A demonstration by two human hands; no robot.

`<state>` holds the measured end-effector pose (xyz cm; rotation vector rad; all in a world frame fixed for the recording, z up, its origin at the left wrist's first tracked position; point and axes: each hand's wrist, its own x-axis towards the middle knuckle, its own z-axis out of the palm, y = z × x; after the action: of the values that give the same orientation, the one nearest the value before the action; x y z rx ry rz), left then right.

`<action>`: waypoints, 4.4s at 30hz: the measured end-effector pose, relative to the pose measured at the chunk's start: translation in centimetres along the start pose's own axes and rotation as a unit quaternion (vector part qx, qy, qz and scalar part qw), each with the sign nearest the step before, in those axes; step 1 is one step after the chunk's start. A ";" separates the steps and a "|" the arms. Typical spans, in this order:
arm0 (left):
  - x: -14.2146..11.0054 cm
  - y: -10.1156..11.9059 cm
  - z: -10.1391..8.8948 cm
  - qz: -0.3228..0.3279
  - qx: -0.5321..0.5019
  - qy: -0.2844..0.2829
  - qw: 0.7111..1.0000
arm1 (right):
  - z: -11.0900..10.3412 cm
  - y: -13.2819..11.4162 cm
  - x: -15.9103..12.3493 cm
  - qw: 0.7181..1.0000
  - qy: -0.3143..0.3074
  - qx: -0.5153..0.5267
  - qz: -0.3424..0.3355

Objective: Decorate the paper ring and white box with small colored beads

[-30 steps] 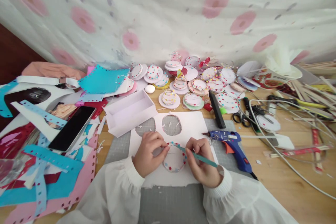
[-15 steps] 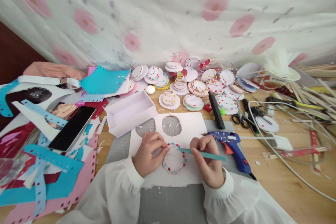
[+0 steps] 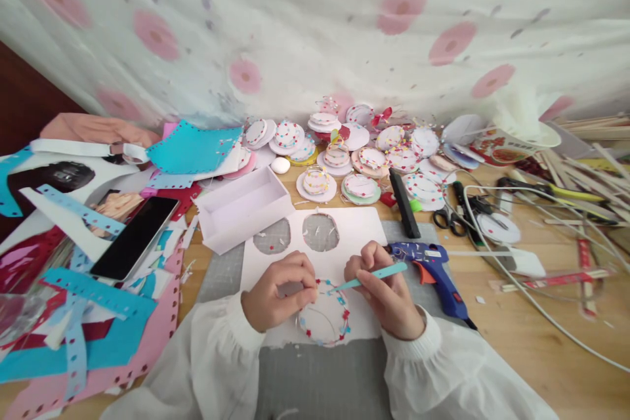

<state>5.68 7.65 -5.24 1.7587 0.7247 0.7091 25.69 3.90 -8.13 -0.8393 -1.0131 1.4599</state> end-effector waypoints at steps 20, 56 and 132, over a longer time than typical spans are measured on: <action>0.1 0.1 -0.1 -0.024 -0.027 0.004 0.999 | 0.0 0.1 0.2 1.000 0.015 -0.014 -0.016; -5.6 0.9 -5.9 0.051 0.331 0.221 0.916 | -6.4 -3.2 -8.2 0.779 0.304 -0.496 -0.235; -5.7 -1.1 1.2 0.058 0.436 -0.013 0.898 | -12.5 -7.2 -12.1 0.737 0.525 -0.390 -0.172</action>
<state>2.80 2.94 -7.26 2.6359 1.0171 0.4503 41.47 -6.23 -6.70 -1.6891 -0.7574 0.0151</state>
